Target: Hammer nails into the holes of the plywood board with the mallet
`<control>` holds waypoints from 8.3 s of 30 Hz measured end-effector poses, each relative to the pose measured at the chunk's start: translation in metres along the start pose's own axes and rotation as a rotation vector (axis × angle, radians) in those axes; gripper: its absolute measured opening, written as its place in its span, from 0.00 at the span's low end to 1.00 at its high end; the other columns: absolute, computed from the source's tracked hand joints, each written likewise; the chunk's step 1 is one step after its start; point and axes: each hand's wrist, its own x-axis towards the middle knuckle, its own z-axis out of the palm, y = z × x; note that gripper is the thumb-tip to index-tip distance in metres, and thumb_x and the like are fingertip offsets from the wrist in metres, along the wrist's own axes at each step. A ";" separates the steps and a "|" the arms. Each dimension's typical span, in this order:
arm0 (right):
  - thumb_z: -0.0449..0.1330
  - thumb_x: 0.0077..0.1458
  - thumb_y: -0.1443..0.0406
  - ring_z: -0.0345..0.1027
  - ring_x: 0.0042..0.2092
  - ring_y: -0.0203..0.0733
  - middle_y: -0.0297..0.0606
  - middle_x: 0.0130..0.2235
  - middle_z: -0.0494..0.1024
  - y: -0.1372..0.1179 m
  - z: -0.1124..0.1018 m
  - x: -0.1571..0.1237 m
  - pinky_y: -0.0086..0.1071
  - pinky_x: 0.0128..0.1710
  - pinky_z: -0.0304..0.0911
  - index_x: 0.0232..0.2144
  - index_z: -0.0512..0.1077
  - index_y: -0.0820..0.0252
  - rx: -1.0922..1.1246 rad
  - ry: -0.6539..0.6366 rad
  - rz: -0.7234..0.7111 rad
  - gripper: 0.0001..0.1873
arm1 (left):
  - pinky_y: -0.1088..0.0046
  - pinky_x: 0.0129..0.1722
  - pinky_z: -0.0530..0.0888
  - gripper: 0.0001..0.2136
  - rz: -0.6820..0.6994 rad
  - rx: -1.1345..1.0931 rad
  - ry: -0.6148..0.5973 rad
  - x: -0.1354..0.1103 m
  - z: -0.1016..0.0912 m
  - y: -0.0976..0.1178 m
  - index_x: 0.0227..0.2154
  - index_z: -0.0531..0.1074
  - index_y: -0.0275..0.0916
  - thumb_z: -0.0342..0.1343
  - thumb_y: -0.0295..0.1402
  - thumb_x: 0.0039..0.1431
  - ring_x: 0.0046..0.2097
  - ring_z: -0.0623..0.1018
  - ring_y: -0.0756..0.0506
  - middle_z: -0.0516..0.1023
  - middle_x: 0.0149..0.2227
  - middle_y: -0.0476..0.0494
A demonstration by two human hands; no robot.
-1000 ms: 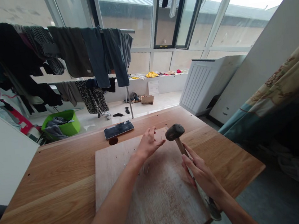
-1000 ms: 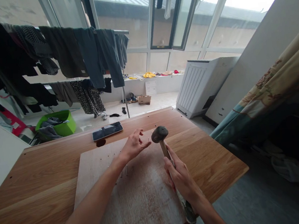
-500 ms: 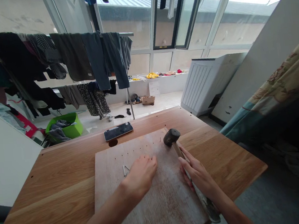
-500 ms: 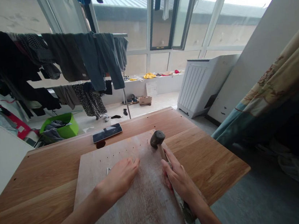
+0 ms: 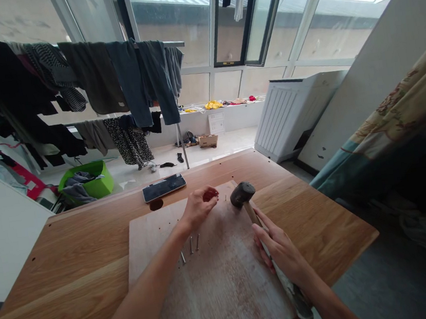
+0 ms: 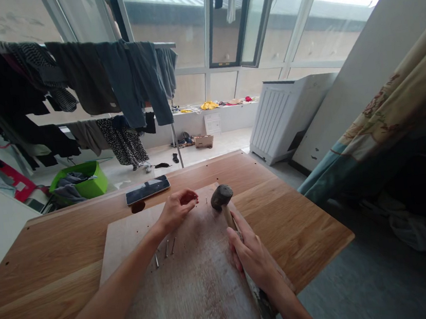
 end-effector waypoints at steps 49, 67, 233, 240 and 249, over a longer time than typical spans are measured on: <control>0.54 0.67 0.46 0.54 0.16 0.33 0.26 0.23 0.65 0.000 -0.001 -0.013 0.27 0.14 0.57 0.74 0.50 0.56 0.077 -0.061 -0.028 0.42 | 0.67 0.40 0.71 0.11 0.157 0.611 -0.516 -0.075 -0.062 0.054 0.34 0.75 0.43 0.56 0.22 0.50 0.41 0.77 0.41 0.75 0.42 0.44; 0.51 0.68 0.47 0.56 0.16 0.35 0.23 0.19 0.63 -0.006 0.004 -0.016 0.27 0.17 0.58 0.73 0.54 0.57 -0.063 -0.063 -0.020 0.38 | 0.69 0.39 0.74 0.05 0.127 0.308 -0.280 -0.050 -0.049 0.031 0.32 0.75 0.40 0.58 0.24 0.55 0.35 0.78 0.46 0.80 0.32 0.48; 0.56 0.66 0.47 0.54 0.16 0.27 0.25 0.26 0.63 -0.014 0.039 -0.013 0.21 0.11 0.53 0.72 0.56 0.58 0.159 -0.213 -0.036 0.40 | 0.64 0.43 0.71 0.08 0.020 0.604 -0.629 -0.087 -0.084 0.055 0.34 0.73 0.41 0.59 0.26 0.48 0.46 0.74 0.39 0.72 0.43 0.44; 0.57 0.65 0.46 0.52 0.15 0.26 0.25 0.28 0.65 -0.011 0.033 -0.010 0.21 0.10 0.57 0.73 0.51 0.55 0.299 -0.145 -0.017 0.43 | 0.66 0.36 0.71 0.06 0.130 0.684 -0.582 -0.089 -0.066 0.046 0.22 0.70 0.41 0.57 0.22 0.47 0.37 0.75 0.41 0.75 0.34 0.44; 0.59 0.63 0.46 0.53 0.15 0.26 0.25 0.27 0.65 -0.017 0.034 -0.010 0.20 0.10 0.56 0.72 0.55 0.56 0.306 -0.139 -0.015 0.42 | 0.76 0.30 0.72 0.11 -0.041 0.028 0.122 -0.063 -0.083 -0.026 0.42 0.78 0.40 0.59 0.36 0.59 0.30 0.76 0.50 0.80 0.32 0.49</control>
